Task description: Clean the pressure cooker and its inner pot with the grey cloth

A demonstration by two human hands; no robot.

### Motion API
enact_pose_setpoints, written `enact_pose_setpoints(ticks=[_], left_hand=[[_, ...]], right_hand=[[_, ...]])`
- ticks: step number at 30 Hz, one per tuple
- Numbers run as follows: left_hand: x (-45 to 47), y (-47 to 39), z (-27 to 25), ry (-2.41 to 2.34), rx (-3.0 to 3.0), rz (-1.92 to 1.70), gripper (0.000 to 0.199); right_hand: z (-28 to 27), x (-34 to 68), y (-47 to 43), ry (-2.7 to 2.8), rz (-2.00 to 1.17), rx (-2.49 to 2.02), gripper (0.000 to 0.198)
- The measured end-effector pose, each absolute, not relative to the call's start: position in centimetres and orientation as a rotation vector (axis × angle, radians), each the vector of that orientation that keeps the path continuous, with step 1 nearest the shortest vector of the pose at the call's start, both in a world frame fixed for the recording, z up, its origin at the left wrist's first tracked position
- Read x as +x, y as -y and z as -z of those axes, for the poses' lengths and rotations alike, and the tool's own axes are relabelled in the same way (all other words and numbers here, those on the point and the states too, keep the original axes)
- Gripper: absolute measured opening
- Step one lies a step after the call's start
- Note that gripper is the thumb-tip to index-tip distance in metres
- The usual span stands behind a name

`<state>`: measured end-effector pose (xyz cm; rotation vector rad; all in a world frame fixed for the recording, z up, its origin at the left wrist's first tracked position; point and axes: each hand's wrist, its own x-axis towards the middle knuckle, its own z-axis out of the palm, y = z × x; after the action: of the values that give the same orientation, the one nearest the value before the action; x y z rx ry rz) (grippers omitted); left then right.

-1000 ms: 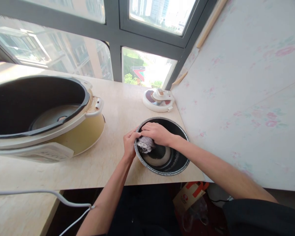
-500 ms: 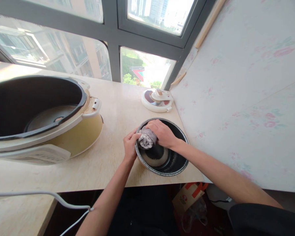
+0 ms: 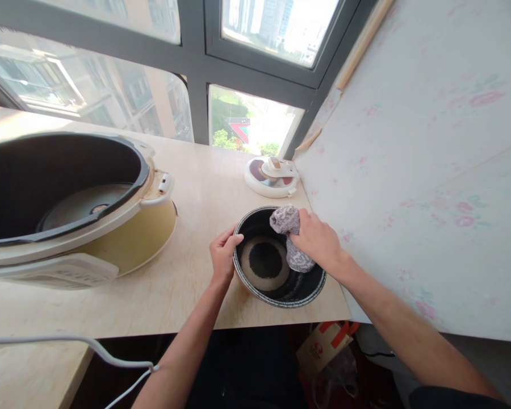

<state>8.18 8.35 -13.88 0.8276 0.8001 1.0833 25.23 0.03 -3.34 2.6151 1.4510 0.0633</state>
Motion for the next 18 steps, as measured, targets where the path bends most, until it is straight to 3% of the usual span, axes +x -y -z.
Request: enact_pose_setpoints(ticks=[8, 18], left_hand=[[8.1, -8.5, 14.1, -0.794, 0.852, -1.089, 0.024], [7.1, -8.6, 13.2, -0.767, 0.943, -0.991, 0.036]], right_hand=[[1.9, 27.6, 2.3, -1.344, 0.202, 2.911, 0.038], [1.7, 31.7, 7.4, -1.403, -0.135, 3.813, 0.042]])
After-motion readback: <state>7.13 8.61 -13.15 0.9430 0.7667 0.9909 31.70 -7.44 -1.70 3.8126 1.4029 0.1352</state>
